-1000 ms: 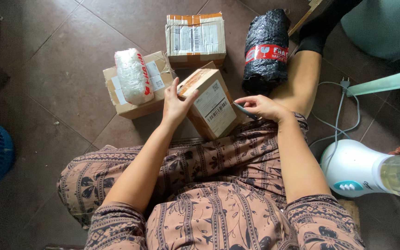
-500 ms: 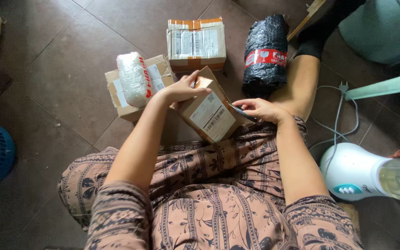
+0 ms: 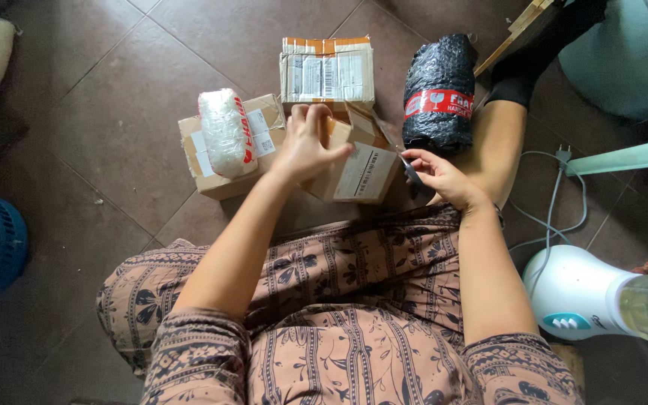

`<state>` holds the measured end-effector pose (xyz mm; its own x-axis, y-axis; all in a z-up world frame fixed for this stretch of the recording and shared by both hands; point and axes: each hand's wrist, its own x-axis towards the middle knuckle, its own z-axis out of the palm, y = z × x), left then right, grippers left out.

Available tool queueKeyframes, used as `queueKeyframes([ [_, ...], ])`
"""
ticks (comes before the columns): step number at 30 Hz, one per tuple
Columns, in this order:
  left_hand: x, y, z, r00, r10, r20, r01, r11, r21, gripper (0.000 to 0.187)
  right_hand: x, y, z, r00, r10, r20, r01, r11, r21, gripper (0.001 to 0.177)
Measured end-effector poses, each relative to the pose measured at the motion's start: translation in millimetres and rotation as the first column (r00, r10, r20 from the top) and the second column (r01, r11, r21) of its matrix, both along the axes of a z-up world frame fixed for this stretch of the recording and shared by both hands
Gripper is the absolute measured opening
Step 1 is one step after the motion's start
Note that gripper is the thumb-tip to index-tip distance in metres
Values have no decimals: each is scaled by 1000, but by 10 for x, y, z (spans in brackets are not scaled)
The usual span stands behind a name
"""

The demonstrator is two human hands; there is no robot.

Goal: The person sits on the floor and uses scissors to cut tape and plastic wrap on several parcels. They open a small cardboard box, inspect its interior, and then handle a bubble-wrapped item, cutting the wrapping and inspecting the contents.

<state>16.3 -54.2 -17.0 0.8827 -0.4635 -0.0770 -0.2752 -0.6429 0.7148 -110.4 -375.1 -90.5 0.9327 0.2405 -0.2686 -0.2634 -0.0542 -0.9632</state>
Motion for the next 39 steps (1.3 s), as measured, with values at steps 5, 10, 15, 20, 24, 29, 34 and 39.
queueKeyframes([
  [5,-623,105,-7,907,27,420,14,996,-93,92,-106,168,91,999,-32,-36,36,994,106,53],
  [10,-812,169,-291,840,98,533,24,976,-217,96,-94,472,216,1000,-7,-4,7,996,94,53],
  [15,-903,138,-804,757,109,644,27,980,-198,92,-79,842,59,998,-54,-44,55,998,18,50],
  [20,-888,45,-1178,722,203,661,-44,967,-249,91,84,995,-169,991,-104,86,119,975,-187,44],
  [24,-881,20,-1258,740,244,627,-101,962,-255,92,177,1053,-276,983,-117,139,152,949,-275,43],
  [29,-900,99,-1170,866,132,483,-88,990,-112,54,217,1083,-302,980,-110,166,171,891,-420,43],
  [34,-574,-37,-1076,941,216,260,-211,976,-48,39,208,1108,-366,988,-132,83,154,906,-393,42],
  [39,-413,-168,-1164,919,247,308,-172,953,-249,69,99,1123,-336,949,-197,-246,193,980,-40,30],
])
